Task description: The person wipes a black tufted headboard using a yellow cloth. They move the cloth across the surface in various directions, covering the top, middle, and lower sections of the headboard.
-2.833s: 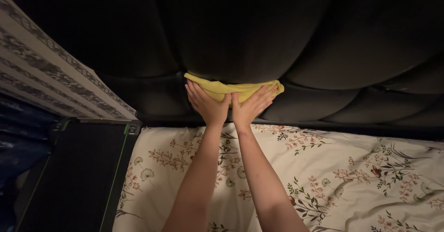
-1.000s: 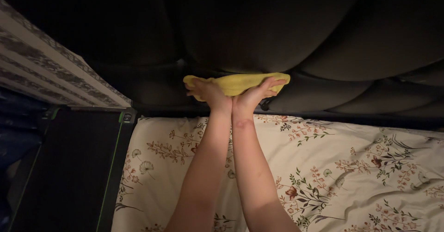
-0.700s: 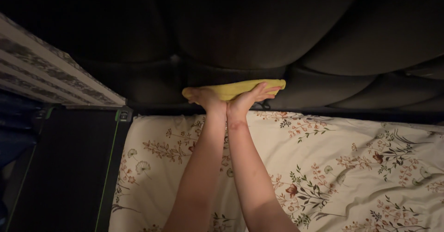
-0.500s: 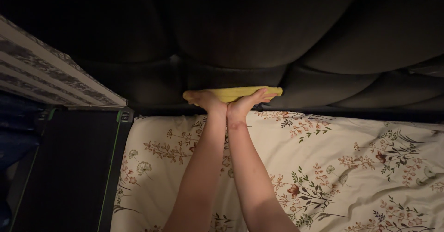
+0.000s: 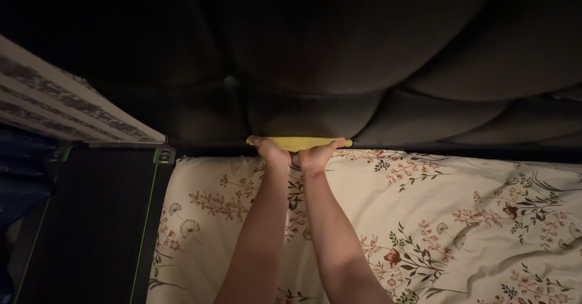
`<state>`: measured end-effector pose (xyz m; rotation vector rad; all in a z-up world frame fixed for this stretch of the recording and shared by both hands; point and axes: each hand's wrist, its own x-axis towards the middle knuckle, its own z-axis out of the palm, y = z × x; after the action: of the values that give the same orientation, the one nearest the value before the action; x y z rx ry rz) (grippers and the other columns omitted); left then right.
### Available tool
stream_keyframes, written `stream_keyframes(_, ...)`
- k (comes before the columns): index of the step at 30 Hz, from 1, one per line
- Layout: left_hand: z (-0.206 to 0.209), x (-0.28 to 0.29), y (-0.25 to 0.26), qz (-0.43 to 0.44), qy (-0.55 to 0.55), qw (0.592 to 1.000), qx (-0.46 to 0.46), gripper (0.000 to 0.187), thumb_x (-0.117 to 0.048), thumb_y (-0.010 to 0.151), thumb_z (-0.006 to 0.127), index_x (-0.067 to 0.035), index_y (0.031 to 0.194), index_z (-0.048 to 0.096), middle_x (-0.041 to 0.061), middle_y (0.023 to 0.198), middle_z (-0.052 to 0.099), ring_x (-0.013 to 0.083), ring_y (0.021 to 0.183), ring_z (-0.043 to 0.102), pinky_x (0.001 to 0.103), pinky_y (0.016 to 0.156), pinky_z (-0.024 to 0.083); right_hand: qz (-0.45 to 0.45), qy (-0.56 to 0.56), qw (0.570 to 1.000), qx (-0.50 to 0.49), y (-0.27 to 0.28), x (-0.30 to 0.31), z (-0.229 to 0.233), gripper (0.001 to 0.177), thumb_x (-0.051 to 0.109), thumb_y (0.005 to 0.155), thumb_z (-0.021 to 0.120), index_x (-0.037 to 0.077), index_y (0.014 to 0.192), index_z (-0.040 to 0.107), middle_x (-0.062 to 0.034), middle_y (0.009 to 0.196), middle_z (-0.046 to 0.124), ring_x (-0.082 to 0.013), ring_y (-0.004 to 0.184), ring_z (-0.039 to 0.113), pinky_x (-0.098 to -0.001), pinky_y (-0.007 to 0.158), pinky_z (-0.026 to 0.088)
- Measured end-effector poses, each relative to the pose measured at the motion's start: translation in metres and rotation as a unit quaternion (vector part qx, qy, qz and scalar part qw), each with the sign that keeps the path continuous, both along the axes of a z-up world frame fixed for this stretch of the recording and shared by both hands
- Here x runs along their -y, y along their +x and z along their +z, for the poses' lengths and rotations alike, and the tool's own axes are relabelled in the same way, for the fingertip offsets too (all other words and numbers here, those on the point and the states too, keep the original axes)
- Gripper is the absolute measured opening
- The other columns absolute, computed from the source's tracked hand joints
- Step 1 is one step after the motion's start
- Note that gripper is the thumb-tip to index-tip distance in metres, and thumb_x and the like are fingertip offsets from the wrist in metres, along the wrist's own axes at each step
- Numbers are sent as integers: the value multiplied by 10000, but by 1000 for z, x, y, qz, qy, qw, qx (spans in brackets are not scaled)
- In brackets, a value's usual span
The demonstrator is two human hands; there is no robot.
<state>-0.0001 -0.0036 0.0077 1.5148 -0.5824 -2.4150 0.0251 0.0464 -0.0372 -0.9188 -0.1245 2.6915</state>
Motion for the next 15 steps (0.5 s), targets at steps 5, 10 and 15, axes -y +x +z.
stream_keyframes(5,-1,-5,3,4,-5,1000,7,761,-626,990,448,-231,1613,258,120,1656,305,378,1497,339,552,1240,262,4,4,1000,30,-9,5,-30,750,764,881,547,178,1325,692,-64,1379,657,-274,1293,622,-456,1176,461)
stream_keyframes(10,21,9,8,-84,8,996,22,665,-237,1000,486,-195,1616,241,126,1657,303,401,1489,361,617,1209,304,36,18,997,69,-14,-8,-43,743,714,915,578,133,1373,647,-104,1426,615,-287,1322,588,-478,1187,450)
stream_keyframes(15,45,16,11,12,121,992,-38,681,-283,1008,479,-265,1619,180,79,1683,227,362,1555,236,625,1220,168,2,-94,995,32,-4,-15,39,664,628,967,535,66,1285,689,-148,1328,684,-309,1226,667,-501,1133,504)
